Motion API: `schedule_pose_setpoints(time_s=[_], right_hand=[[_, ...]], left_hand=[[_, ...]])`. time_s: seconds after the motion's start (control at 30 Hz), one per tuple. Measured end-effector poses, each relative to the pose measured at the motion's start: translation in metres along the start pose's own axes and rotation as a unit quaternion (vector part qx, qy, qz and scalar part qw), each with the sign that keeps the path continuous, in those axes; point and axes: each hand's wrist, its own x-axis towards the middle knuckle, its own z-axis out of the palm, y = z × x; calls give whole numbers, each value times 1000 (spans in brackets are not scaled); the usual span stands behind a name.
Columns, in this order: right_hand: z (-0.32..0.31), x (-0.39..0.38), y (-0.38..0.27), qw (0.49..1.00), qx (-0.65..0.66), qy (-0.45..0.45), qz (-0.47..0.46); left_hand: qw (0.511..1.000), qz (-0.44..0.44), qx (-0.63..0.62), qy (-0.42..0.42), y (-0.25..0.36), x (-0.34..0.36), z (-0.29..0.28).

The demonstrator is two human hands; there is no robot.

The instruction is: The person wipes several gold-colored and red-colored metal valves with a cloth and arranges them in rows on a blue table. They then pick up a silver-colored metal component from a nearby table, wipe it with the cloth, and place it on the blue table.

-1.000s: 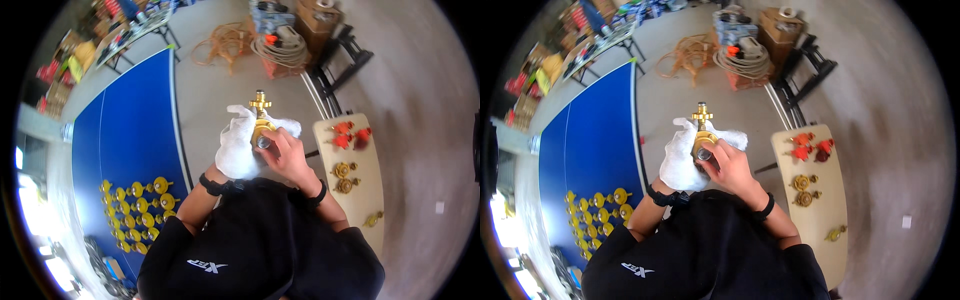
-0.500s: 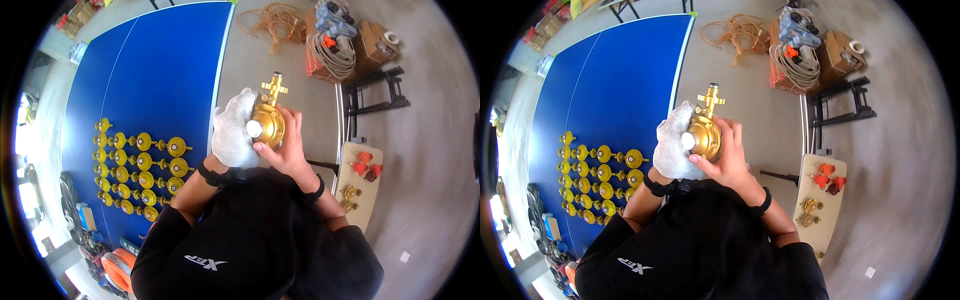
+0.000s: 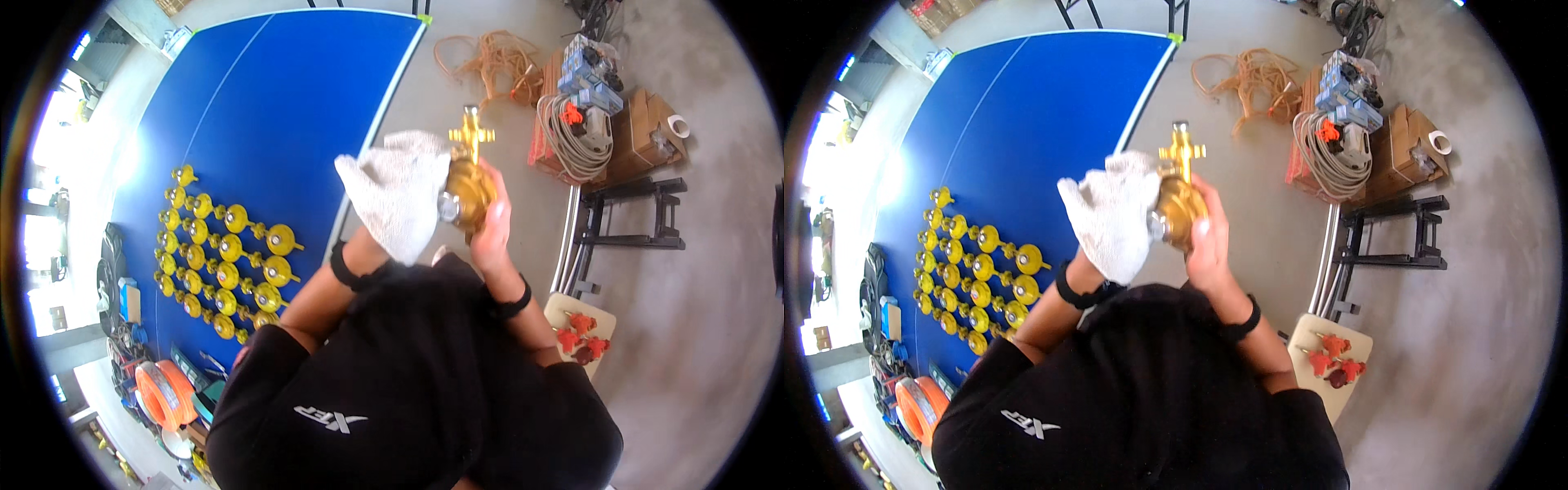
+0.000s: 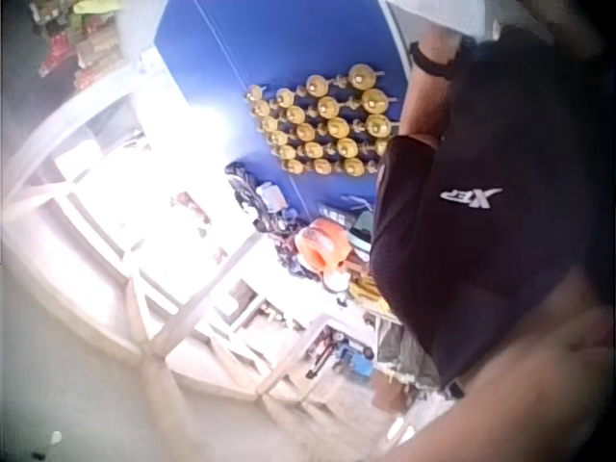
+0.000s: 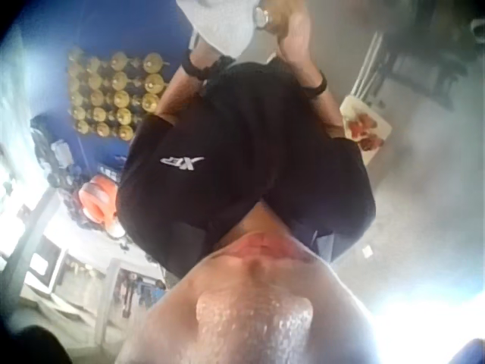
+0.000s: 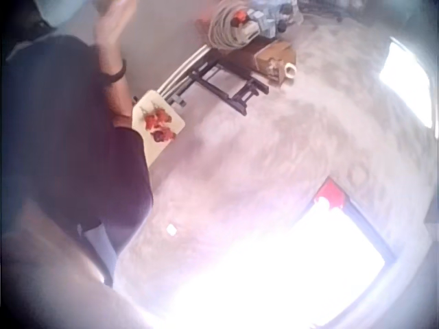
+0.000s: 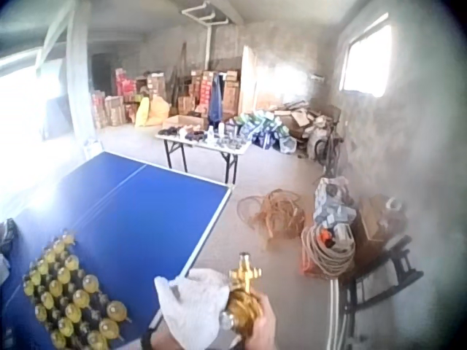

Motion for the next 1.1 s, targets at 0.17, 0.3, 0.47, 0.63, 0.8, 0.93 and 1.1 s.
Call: schedule_pose_setpoints(time_s=[0.17,0.3,0.47,0.63,0.8,0.93,1.1], right_hand=[[-63,35,-20,974,173,68,129],[-95,48,-27,986,141,83,44],[-124,48,-26,970,-187,12,-156],[-135,75,-35,899,-270,7,-344],[-145,86,-42,995,-56,25,-76],[-152,93,-46,1000,-21,14,-17],[-152,98,-40,923,-232,-9,-306]], left_hand=[[888,62,450,-74,76,33,32],[876,150,457,-29,81,46,75],[854,169,491,27,73,50,107],[843,174,507,34,92,58,113],[836,86,540,30,125,65,138],[748,132,645,88,113,70,147],[892,-18,446,-63,130,73,129]])
